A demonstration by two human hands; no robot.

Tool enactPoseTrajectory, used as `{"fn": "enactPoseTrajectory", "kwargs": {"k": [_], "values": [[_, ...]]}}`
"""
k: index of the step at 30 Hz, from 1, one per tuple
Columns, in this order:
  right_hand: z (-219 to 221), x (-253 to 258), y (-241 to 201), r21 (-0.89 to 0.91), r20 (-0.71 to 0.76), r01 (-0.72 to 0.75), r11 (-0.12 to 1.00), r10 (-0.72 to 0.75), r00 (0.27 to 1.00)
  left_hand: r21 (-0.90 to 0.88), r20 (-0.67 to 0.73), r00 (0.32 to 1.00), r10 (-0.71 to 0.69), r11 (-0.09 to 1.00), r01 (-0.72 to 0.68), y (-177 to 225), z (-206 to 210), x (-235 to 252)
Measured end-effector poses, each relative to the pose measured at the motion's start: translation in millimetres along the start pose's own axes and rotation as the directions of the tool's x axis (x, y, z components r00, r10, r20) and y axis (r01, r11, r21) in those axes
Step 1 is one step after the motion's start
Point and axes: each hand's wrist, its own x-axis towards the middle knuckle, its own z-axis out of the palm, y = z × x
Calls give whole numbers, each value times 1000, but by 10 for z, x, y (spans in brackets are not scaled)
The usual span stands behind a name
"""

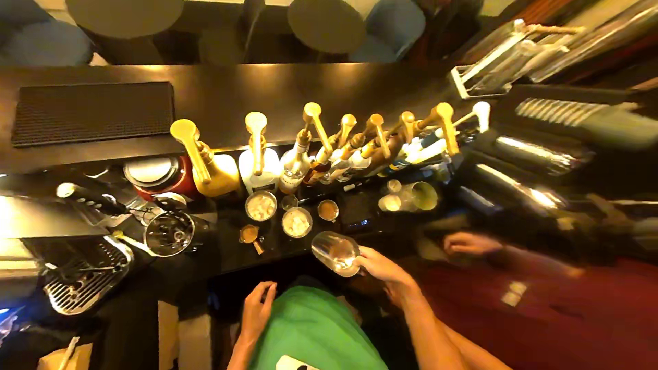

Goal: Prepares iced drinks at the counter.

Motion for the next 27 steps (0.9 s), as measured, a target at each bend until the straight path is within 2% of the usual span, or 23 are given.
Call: {"fn": "enactPoseTrajectory", "kwargs": {"k": [2,4,6,8,10,12,13,14,15,16,17,18,19,21,22,24,26,27], "values": [[200,-26,90,-9,56,-16,1000,17,998,-65,18,971,-237,969,238,-460,1,-265],[446,-50,159,-33,126,-26,999,30,992,-216,21,875,-484,852,477,-987,15,-584],[721,-50,222,-66,212,-22,998,36,977,-397,3,728,-686,667,631,-1524,13,-969],[1014,-38,301,-97,281,-20,995,46,959,-593,-14,540,-842,442,673,-1903,-14,-1369],[1325,-7,411,-84,310,-23,996,48,949,-786,-32,343,-939,236,572,-2138,-103,-1699],[1586,-44,522,-15,287,-75,997,76,955,-948,-28,168,-985,80,309,-2359,-169,-1937],[1705,-56,577,22,267,-104,994,95,959,-990,-24,98,-995,38,138,-2456,-221,-2030],[1825,-42,640,55,243,-122,991,105,964,-999,-39,50,-998,41,30,-2561,-293,-2094],[1926,-16,723,75,220,-131,988,112,969,-996,-73,30,-997,75,56,-2618,-358,-2150],[2005,9,819,75,204,-136,988,118,972,-959,-126,27,-992,128,252,-2580,-418,-2219],[2080,47,902,58,195,-132,989,119,974,-811,-192,35,-981,179,557,-2565,-471,-2269],[2159,116,965,28,193,-129,991,121,974,-618,-243,70,-968,210,758,-2621,-498,-2287],[2246,195,1021,-5,196,-125,992,124,973,-531,-270,104,-957,238,813,-2664,-504,-2280],[2432,356,1108,-55,218,-124,991,133,967,-608,-333,149,-931,333,721,-2798,-450,-2255],[2532,447,1122,-79,222,-117,990,132,966,-735,-341,141,-929,357,577,-2818,-421,-2209],[2743,669,1155,-119,229,-101,988,127,965,-950,-268,104,-958,281,137,-2796,-361,-2132],[2967,993,1229,-165,261,-68,984,110,959,-981,-180,36,-983,176,-78,-2841,-273,-2057],[3087,1174,1287,-193,281,-49,980,103,954,-982,-124,-6,-992,124,-140,-2896,-202,-2033]]}}
